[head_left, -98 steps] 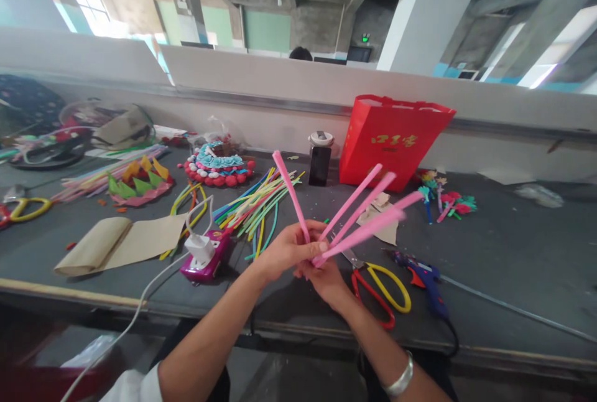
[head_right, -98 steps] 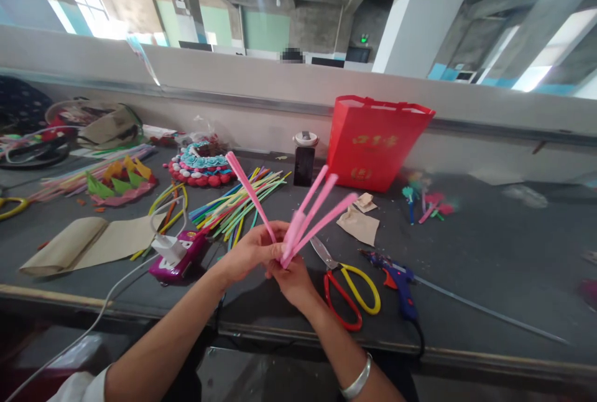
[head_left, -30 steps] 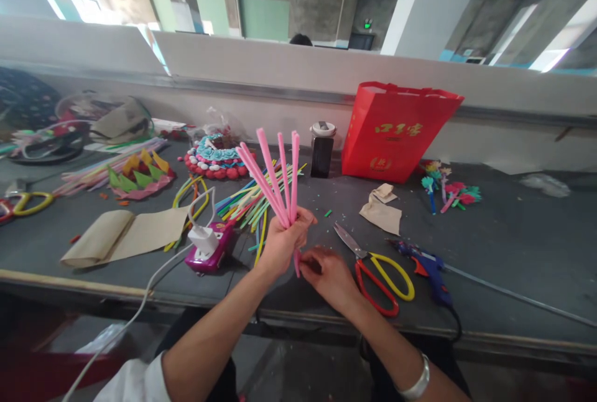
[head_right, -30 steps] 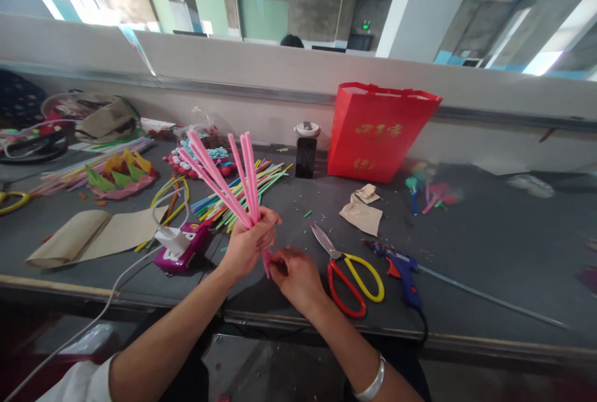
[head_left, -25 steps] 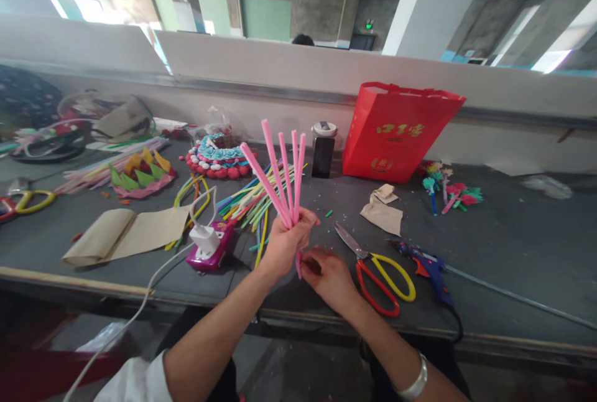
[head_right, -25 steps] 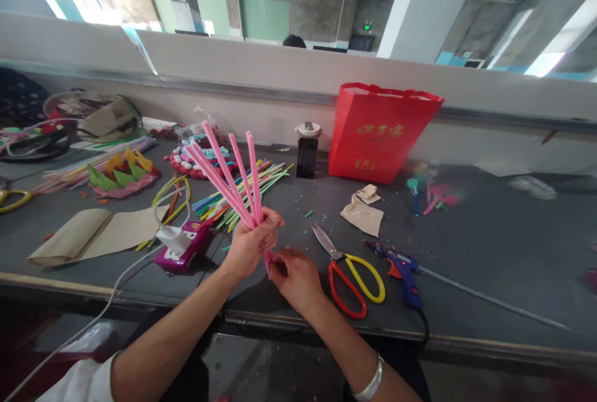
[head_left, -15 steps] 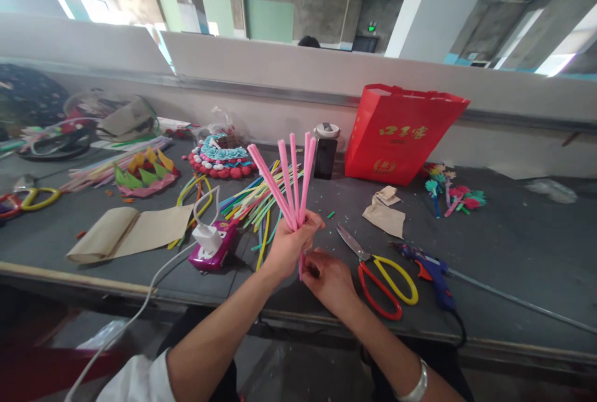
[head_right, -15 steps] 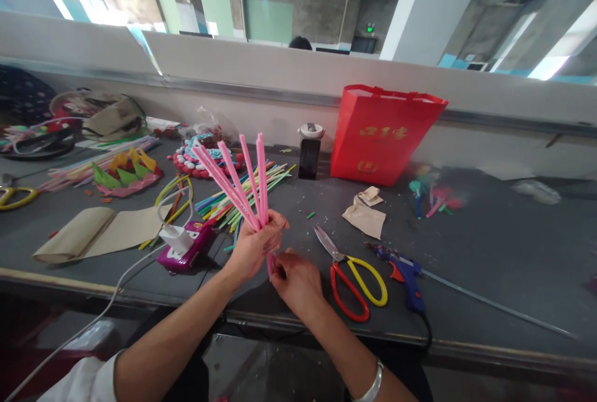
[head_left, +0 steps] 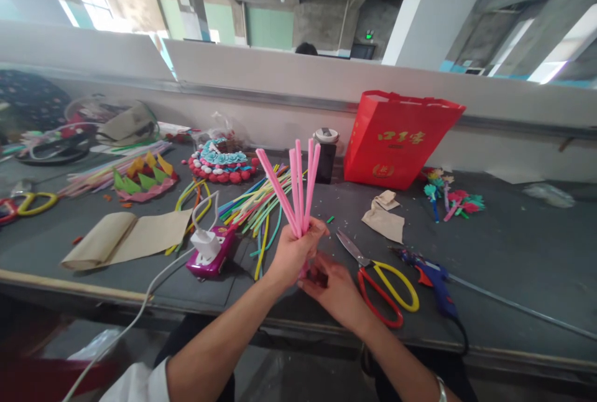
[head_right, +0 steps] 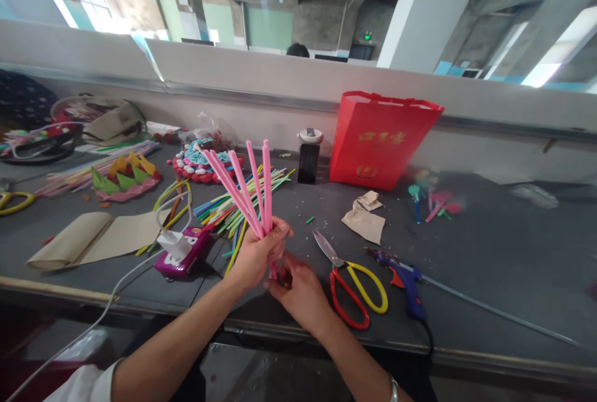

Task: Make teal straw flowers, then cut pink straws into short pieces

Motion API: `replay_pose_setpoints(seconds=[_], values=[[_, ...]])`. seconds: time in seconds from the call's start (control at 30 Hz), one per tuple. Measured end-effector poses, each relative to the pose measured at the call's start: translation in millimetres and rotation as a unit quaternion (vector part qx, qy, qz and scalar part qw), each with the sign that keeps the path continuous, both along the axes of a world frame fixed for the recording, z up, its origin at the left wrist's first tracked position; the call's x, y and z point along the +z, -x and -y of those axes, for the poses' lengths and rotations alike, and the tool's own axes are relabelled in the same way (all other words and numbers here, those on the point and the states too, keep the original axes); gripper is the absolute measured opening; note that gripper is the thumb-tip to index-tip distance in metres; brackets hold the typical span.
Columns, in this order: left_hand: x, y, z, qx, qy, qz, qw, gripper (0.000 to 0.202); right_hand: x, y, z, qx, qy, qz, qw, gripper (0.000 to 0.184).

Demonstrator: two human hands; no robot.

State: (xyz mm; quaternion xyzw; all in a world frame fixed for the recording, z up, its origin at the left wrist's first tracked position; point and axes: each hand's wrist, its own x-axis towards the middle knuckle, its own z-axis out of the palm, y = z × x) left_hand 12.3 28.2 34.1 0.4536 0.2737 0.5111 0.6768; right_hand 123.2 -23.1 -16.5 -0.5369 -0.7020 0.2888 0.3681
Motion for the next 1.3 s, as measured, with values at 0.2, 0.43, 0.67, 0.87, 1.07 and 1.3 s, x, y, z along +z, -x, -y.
replay_pose_setpoints(seconds=[0.2,0.43,0.67,0.87,1.07,1.3], values=[[7.1,-3.8,8.7,-0.013,-0.002,-0.011,1.000,0.032,-10.3,6.1,-4.6,-0.001,-0.059,-0.004,0.998,0.014],[6.4,-6.4,10.5,0.021,0.024,-0.083,0.996,0.035,-14.8,6.6,-6.7,-0.015,-0.046,-0.003,0.999,0.012],[-2.6,-9.8,8.7,0.023,0.022,-0.101,0.994,0.038,-17.9,7.3,-7.5,-0.027,-0.028,-0.005,0.999,0.014],[-5.4,-9.6,4.3,-0.008,0.059,-0.053,0.997,0.039,-18.1,6.3,-7.8,-0.020,-0.009,-0.018,1.000,0.016],[6.0,-2.2,1.1,-0.001,0.051,-0.003,0.999,0.042,-4.7,9.0,-4.7,0.020,0.020,-0.066,0.997,0.013],[14.9,13.5,-16.4,-0.028,0.102,0.070,0.992,0.040,13.6,16.6,4.8,0.074,0.127,-0.181,0.972,0.029]])
